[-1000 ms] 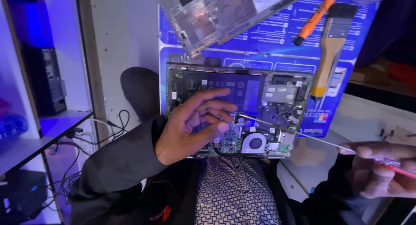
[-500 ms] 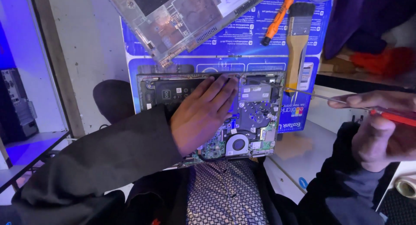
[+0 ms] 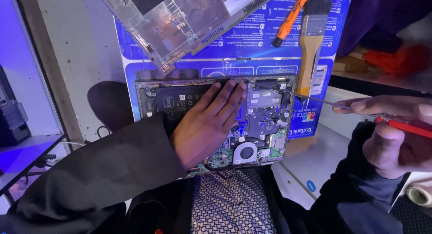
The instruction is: The person places a laptop battery into the chassis and secures it with a screwdriver. They then proceed to tighten multiple screws around the motherboard and cooling fan area to reassemble the device.
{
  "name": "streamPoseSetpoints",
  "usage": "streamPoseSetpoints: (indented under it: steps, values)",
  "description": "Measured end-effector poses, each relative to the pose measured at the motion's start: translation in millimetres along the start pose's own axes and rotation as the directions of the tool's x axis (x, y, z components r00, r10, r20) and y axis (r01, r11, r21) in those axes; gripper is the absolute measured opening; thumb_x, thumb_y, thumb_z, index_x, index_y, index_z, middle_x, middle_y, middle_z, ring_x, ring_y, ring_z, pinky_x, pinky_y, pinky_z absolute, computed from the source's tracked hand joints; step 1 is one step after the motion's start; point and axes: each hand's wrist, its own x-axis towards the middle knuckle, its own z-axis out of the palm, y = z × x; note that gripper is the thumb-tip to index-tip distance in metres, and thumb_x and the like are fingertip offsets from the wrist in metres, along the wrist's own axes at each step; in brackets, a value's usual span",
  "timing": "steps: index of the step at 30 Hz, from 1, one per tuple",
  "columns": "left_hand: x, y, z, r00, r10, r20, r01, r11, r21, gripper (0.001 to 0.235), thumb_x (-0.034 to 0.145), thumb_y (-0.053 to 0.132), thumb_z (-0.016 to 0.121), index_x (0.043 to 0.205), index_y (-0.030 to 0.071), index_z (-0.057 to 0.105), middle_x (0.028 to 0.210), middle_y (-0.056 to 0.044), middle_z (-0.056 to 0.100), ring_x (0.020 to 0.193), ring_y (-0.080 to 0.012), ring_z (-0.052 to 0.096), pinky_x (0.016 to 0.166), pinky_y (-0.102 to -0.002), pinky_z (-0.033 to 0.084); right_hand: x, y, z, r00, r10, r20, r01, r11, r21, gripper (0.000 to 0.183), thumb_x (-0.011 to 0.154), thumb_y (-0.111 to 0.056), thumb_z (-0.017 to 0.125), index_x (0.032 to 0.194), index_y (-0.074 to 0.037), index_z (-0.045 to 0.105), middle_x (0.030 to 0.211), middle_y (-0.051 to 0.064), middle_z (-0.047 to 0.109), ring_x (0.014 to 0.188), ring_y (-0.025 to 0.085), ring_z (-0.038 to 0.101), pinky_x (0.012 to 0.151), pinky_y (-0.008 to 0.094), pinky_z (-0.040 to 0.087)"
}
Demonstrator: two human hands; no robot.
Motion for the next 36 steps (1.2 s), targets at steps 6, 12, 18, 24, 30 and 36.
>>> streamPoseSetpoints:
  steps: [6, 12, 18, 24, 30, 36]
  values:
    - [-2.8, 0.9, 5.0, 1.0, 0.008, 0.02, -0.008, 1.0, 0.001, 0.059, 0.095, 0.019, 0.052, 0.147, -0.008, 0.048, 0.16, -0.024, 0.04, 0.15, -0.0371, 0.035, 0.125, -0.049, 0.031, -0.3, -5.6, 2.7, 0.999, 0.044, -0.012, -0.044, 0.999, 0.013, 0.04, 0.118, -0.022, 0.038, 0.156, -0.019, 0.027, 0.115, 0.033, 0.057, 0.102, 0.045, 0.068, 0.1, 0.06, 0.067]
    - [-3.1, 0.3, 5.7, 1.0, 0.005, -0.003, -0.005, 0.999, -0.035, 0.058, 0.095, 0.018, 0.052, 0.147, -0.008, 0.049, 0.16, -0.024, 0.04, 0.15, -0.0377, 0.036, 0.125, -0.049, 0.03, 8.4, -7.6, -4.9, 0.998, -0.004, 0.07, 0.002, 1.0, 0.026, 0.04, 0.117, -0.017, 0.037, 0.154, -0.02, 0.025, 0.119, 0.032, 0.056, 0.104, 0.044, 0.068, 0.101, 0.06, 0.068]
    - [-4.2, -0.9, 8.1, 1.0, 0.016, -0.001, -0.016, 0.999, -0.047, 0.059, 0.096, 0.018, 0.051, 0.148, -0.01, 0.047, 0.161, -0.025, 0.039, 0.151, -0.0385, 0.034, 0.126, -0.05, 0.028, 17.3, -3.6, -13.4, 0.976, -0.106, 0.189, 0.094, 0.993, 0.071, 0.051, 0.112, -0.018, 0.041, 0.16, -0.029, 0.027, 0.128, 0.025, 0.055, 0.115, 0.038, 0.068, 0.11, 0.059, 0.069]
    - [-4.2, -1.7, 6.2, 1.0, 0.018, -0.023, -0.02, 0.998, -0.068, 0.058, 0.095, 0.017, 0.052, 0.146, -0.01, 0.05, 0.16, -0.025, 0.04, 0.15, -0.0383, 0.036, 0.125, -0.05, 0.029, 39.4, -13.3, -17.2, 0.893, -0.268, 0.363, 0.251, 0.963, 0.095, 0.044, 0.1, -0.012, 0.059, 0.134, -0.014, 0.03, 0.128, 0.017, 0.053, 0.123, 0.037, 0.073, 0.107, 0.05, 0.073]
    - [-4.9, -2.9, 8.8, 0.999, 0.02, -0.028, -0.022, 0.997, -0.075, 0.06, 0.095, 0.018, 0.051, 0.147, -0.011, 0.048, 0.16, -0.025, 0.04, 0.151, -0.0381, 0.035, 0.125, -0.049, 0.029, 61.3, -43.7, -10.4, 0.901, -0.197, 0.387, 0.263, 0.956, -0.127, 0.025, 0.091, -0.002, 0.07, 0.1, 0.006, 0.049, 0.109, 0.028, 0.062, 0.108, 0.044, 0.079, 0.067, 0.028, 0.066]
    - [-6.0, -4.2, 12.0, 0.999, 0.036, -0.013, -0.036, 0.999, -0.032, 0.061, 0.095, 0.019, 0.051, 0.148, -0.01, 0.047, 0.16, -0.025, 0.04, 0.15, -0.038, 0.035, 0.125, -0.049, 0.028, 82.1, -88.8, -9.5, 0.863, 0.274, 0.424, -0.029, 0.865, -0.501, 0.013, 0.074, 0.004, 0.075, 0.084, 0.012, 0.071, 0.107, 0.028, 0.071, 0.066, 0.027, 0.069, 0.054, 0.031, 0.056]
